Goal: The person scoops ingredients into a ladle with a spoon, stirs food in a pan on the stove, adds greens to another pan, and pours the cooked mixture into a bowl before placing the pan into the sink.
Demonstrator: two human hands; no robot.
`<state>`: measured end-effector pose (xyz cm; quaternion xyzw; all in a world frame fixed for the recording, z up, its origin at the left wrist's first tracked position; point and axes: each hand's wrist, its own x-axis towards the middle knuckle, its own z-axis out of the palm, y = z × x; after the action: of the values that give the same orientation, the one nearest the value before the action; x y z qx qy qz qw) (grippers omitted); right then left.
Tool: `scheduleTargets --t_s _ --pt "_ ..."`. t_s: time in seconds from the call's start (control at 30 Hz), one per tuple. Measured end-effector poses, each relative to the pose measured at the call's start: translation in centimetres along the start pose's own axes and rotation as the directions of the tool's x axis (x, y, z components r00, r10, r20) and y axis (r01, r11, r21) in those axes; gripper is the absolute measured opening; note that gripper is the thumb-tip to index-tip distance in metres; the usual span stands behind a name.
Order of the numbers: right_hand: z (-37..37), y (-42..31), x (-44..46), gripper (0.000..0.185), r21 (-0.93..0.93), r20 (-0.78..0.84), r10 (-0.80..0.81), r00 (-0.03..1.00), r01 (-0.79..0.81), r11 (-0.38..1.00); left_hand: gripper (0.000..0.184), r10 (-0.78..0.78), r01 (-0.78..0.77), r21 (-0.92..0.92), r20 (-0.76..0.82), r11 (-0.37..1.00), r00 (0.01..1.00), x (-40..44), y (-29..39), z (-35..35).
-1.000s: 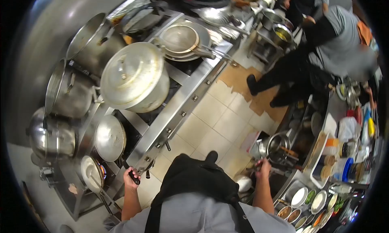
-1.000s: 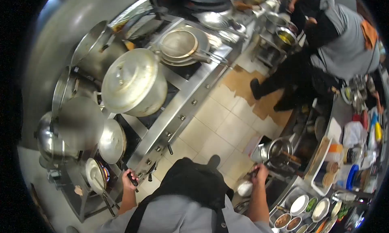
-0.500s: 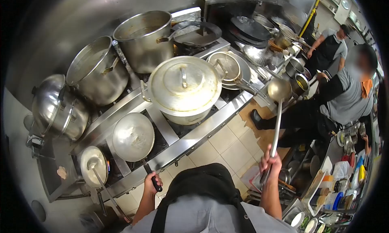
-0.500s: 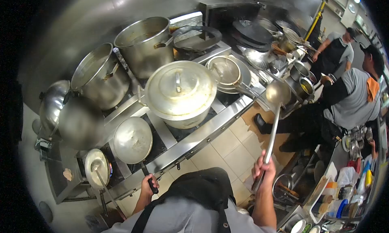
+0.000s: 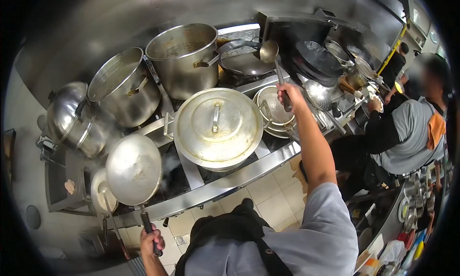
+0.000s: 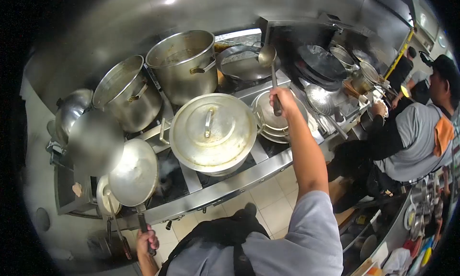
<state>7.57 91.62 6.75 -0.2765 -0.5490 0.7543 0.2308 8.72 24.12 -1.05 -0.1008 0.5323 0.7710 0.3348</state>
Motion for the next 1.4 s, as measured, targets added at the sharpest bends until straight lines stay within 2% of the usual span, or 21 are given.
scheduleTargets --t_s 0.2,0.23,0.4,0.53,0.67,0.83,0.9,1.03,1.13,1.2,1.27,1.4 --pt "-2.9 3.2 9.3 0.009 -0.062 0.067 0.06 0.996 -0.056 0.997 0.018 0.16 -0.159 -0.094 -0.005 0.983 0.987 -4.8 4.0 9.5" --pt "-3.3 3.2 9.8 0.008 -0.049 0.081 0.07 0.994 -0.066 0.997 0.018 0.198 -0.192 -0.118 0.043 0.974 0.979 -5.1 4.4 10.9" --pt "-4.5 2.5 11.3 0.007 0.04 0.13 0.115 0.985 -0.121 0.992 0.018 0.204 -0.178 -0.172 0.148 0.969 0.968 -5.3 6.3 17.2" --pt "-5.5 0.6 11.5 0.006 0.266 0.317 0.169 0.933 -0.259 0.929 0.018 0.175 -0.155 -0.126 0.17 0.98 0.97 -4.3 7.3 22.3" --pt "-6.0 -1.3 11.9 0.019 0.542 0.405 0.215 0.889 -0.423 0.726 0.015 0.102 -0.09 -0.065 0.208 0.994 0.973 -2.4 7.4 26.2" --pt "-6.5 -3.0 11.6 0.026 0.617 0.491 0.135 0.861 -0.453 0.644 0.015 -0.003 -0.012 0.044 0.339 0.999 0.941 0.7 7.0 29.1" --pt "-6.6 -4.4 10.6 0.028 0.652 0.516 0.122 0.848 -0.481 0.587 0.015 -0.044 0.02 0.07 0.35 0.997 0.936 1.8 6.9 30.3" --pt "-6.0 -7.4 7.1 0.03 0.631 0.542 0.065 0.838 -0.457 0.627 0.014 -0.11 0.036 0.19 0.396 0.981 0.912 4.8 6.8 32.5" --pt "-6.0 -9.7 3.9 0.034 0.599 0.614 -0.026 0.789 -0.444 0.666 0.013 -0.157 0.048 0.258 0.418 0.965 0.895 7.1 6.6 33.9" --pt "-5.6 -11.4 1.2 0.043 0.599 0.653 -0.07 0.754 -0.458 0.656 0.016 -0.173 0.057 0.265 0.441 0.963 0.881 8.6 6.4 34.7" --pt "-4.8 -13.0 -2.3 0.04 0.543 0.714 -0.089 0.695 -0.469 0.696 0.014 -0.173 0.035 0.29 0.467 0.956 0.867 10.1 6.2 35.3" --pt "-2.2 -14.5 -10.3 0.047 0.52 0.76 -0.101 0.642 -0.508 0.686 0.012 -0.171 0.017 0.299 0.498 0.954 0.85 11.5 6.3 35.7"
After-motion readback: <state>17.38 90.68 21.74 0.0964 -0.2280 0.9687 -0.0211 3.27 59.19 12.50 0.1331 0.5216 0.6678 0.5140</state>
